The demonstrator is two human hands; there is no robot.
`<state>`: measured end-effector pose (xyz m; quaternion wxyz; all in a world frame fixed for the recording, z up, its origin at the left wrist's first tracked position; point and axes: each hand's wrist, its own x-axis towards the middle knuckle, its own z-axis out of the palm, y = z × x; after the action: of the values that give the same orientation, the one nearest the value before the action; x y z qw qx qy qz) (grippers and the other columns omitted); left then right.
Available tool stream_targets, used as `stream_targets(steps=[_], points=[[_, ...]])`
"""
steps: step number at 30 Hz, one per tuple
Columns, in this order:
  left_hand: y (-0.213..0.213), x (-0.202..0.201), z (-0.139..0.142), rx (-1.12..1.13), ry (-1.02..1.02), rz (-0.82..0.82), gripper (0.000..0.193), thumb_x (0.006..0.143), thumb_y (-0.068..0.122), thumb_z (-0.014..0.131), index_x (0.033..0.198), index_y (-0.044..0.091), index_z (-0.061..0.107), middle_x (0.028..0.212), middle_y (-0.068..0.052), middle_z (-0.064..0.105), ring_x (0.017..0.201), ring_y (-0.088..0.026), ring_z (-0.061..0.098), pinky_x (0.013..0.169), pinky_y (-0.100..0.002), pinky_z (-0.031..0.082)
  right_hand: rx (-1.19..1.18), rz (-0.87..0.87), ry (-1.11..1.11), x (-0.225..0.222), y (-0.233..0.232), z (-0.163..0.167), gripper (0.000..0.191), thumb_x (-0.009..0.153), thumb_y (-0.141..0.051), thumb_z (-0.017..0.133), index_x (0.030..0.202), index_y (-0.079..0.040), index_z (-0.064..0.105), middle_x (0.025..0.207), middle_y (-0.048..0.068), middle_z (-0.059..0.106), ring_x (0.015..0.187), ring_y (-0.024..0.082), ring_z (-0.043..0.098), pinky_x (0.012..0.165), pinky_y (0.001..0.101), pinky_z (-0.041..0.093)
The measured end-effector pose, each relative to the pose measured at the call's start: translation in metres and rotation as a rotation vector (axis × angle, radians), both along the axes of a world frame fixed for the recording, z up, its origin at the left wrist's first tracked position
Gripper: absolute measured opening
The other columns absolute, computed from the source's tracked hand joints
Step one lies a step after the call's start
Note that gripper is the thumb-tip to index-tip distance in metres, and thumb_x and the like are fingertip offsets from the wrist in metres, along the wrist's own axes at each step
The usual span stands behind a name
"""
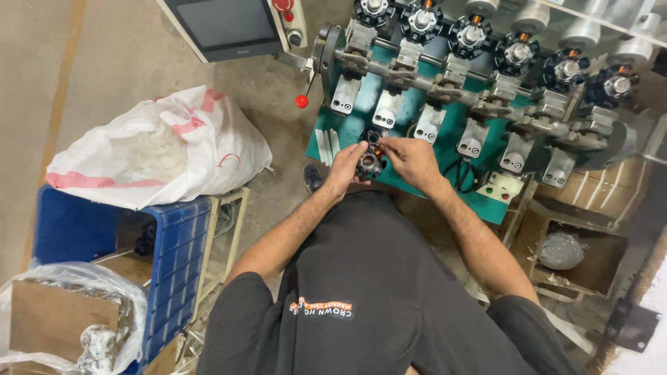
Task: The person works at a multi-spindle winding machine, fitting black cylindrical coil components onto the machine spindles and using scissors to trim material from them. They then wrap the finished coils in bubble wrap and pack them into a cardboard-lined box in a blue bin before returning to load more components on the machine.
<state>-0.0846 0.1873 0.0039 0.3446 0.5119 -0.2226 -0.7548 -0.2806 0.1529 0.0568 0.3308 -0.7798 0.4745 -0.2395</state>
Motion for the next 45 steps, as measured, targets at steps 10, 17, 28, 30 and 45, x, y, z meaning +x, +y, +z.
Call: stream_targets(steps=[10,17,28,30,45], points=[[-0.004,0.017,-0.017,-0.242,-0.136,0.196,0.030,0.096,0.017,0.075,0.123,0.007,0.069,0.098,0.000,0.068,0.084,-0.007,0.064,0.066,-0.029,0.060,0.084,0.003,-0.152,0.042,0.048,0.000,0.017,0.091,-0.020,0.072,0.100,-0.006,0.076,0.083,0.013,0.073,0.069,0.027,0.072,0.062,0.0359,0.056],[-0.001,0.091,-0.023,-0.033,-0.209,0.243,0.025,0.091,0.019,0.075,0.111,0.005,0.072,0.094,-0.003,0.073,0.073,-0.011,0.071,0.053,-0.031,0.061,1.232,-0.650,-0.433,0.101,0.048,-0.120,0.017,0.094,-0.023,0.072,0.088,-0.007,0.072,0.069,0.000,0.064,0.049,0.010,0.049,0.040,0.0292,0.035],[0.037,0.133,-0.025,-0.164,-0.459,0.084,0.029,0.089,0.013,0.075,0.114,0.002,0.067,0.094,-0.005,0.071,0.081,-0.019,0.069,0.070,-0.036,0.059,1.428,-0.932,-1.151,0.154,0.020,-0.134,0.015,0.096,-0.020,0.073,0.087,-0.009,0.066,0.071,-0.005,0.061,0.057,0.003,0.049,0.047,0.0205,0.034],[0.041,0.129,-0.010,-0.472,-0.660,-0.078,0.042,0.086,0.009,0.075,0.125,0.000,0.062,0.101,-0.009,0.068,0.092,-0.026,0.067,0.081,-0.039,0.056,1.263,-0.742,-1.092,0.144,0.020,-0.110,0.017,0.096,-0.018,0.073,0.086,-0.006,0.066,0.071,-0.004,0.060,0.059,0.003,0.048,0.049,0.0213,0.034],[0.003,0.048,0.038,-0.037,0.773,0.020,0.037,0.093,0.012,0.073,0.125,-0.001,0.061,0.107,-0.015,0.070,0.095,-0.029,0.069,0.070,-0.046,0.061,-0.024,-0.221,-0.452,0.038,0.042,-0.003,0.018,0.102,-0.011,0.070,0.091,-0.002,0.061,0.081,-0.003,0.055,0.070,0.004,0.047,0.060,0.0239,0.039]])
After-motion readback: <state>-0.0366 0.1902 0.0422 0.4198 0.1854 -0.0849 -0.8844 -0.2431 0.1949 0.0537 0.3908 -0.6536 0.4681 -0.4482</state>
